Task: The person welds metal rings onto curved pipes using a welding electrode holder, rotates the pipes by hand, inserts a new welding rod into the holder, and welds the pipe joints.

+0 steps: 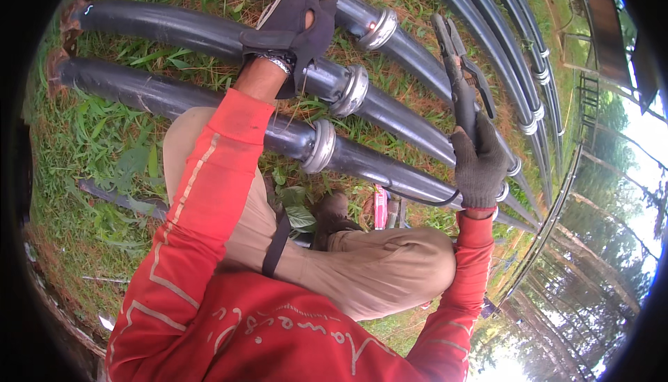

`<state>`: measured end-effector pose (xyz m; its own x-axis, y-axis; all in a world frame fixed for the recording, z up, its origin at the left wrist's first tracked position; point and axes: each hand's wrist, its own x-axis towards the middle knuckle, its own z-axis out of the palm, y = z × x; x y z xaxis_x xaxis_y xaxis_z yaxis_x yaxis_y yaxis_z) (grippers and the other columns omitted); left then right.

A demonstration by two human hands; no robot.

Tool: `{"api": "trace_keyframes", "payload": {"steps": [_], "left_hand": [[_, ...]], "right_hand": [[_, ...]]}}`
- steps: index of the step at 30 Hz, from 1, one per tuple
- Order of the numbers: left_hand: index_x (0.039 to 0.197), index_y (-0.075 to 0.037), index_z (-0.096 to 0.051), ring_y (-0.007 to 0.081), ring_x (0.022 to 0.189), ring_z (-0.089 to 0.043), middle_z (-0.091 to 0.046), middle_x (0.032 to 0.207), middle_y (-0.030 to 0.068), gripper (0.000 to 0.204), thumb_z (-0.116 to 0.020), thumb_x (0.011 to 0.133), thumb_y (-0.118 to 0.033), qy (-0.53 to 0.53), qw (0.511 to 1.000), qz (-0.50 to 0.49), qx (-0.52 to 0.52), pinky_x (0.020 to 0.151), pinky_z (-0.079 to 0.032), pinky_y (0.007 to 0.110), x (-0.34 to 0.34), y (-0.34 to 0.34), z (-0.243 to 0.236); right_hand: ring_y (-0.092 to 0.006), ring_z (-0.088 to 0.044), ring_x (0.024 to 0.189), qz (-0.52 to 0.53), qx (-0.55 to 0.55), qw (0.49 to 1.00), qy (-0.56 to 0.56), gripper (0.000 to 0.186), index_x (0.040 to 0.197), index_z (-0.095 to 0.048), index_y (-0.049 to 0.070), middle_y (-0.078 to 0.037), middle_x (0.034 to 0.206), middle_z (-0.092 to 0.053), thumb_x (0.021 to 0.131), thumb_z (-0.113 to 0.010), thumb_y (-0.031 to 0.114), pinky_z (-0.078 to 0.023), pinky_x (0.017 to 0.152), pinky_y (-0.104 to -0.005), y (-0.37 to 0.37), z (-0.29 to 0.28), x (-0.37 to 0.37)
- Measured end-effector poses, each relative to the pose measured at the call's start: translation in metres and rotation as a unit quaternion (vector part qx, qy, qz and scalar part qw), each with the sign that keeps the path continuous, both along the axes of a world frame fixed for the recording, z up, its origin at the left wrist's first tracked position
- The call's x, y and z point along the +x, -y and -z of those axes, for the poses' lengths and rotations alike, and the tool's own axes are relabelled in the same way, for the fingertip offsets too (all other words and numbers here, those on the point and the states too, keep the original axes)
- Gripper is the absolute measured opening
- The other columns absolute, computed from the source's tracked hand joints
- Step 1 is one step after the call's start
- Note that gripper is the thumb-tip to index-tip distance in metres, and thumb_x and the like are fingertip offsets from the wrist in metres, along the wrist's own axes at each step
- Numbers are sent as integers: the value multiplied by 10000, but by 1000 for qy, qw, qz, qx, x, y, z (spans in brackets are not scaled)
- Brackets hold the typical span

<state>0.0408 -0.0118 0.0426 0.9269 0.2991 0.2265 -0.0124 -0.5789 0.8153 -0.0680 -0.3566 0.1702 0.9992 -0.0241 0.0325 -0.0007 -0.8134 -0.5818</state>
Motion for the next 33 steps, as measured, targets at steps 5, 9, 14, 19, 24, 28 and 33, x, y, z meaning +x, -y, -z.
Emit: {"api": "trace_keyframes", "payload": {"steps": [5, 9, 14, 19, 24, 28, 33], "left_hand": [[1141, -112, -812, 473, 1010, -766, -795, 1074, 230, 356, -564, 1032, -343, -78, 993, 84, 15, 889, -614, 579, 3, -22, -35], [1171, -107, -808, 472, 1051, -753, -784, 1111, 248, 406, -575, 1038, -413, -131, 988, 82, -2, 923, -591, 536, -1, -23, -35], [1157, -64, -815, 482, 1084, -757, -782, 1138, 262, 450, -561, 1041, -417, -174, 976, 128, 22, 958, -594, 543, -5, -15, -50], [1149, -5, -804, 480, 1086, -766, -778, 1129, 286, 493, -564, 1057, -425, -209, 966, 154, 9, 950, -604, 554, -6, -9, -61], [1149, 10, -802, 481, 1087, -767, -775, 1118, 300, 466, -584, 1044, -388, -223, 964, 141, -11, 945, -609, 547, 6, -1, -54], [1150, 10, -804, 475, 1083, -770, -779, 1118, 298, 458, -582, 1034, -373, -204, 967, 147, 28, 938, -613, 539, 22, 5, -35], [1141, 1, -806, 472, 1063, -773, -781, 1107, 295, 470, -582, 1025, -396, -209, 967, 145, 27, 928, -612, 538, 28, 1, -19]], "right_hand": [[-62, -628, 704, 77, 7, 996, -44, 423, 1391, -736, -19, -7, 864, -732, 1035, -765, 208, -505, 628, -257, -25, -35, -3], [-74, -617, 677, 107, 31, 992, -51, 389, 1326, -764, -19, 3, 818, -703, 1008, -753, 205, -510, 640, -282, -41, -42, -6], [-88, -664, 706, 94, 12, 994, -53, 442, 1331, -763, -30, -33, 835, -732, 969, -772, 224, -545, 673, -302, -44, -47, -9], [-180, -793, 867, 78, -50, 995, -29, 575, 1382, -733, -52, -155, 975, -827, 935, -808, 301, -602, 812, -357, -49, -55, -8], [-258, -822, 982, 74, -99, 992, -15, 605, 1403, -718, -58, -215, 1058, -832, 946, -804, 329, -606, 892, -393, -50, -61, -5], [-296, -823, 1027, 49, -110, 992, -29, 594, 1404, -717, -53, -221, 1070, -827, 960, -791, 333, -600, 933, -407, -59, -77, -4], [-304, -817, 1060, 56, -101, 993, -34, 579, 1411, -717, -34, -222, 1079, -824, 969, -780, 334, -591, 955, -416, -37, -54, 16]]}}
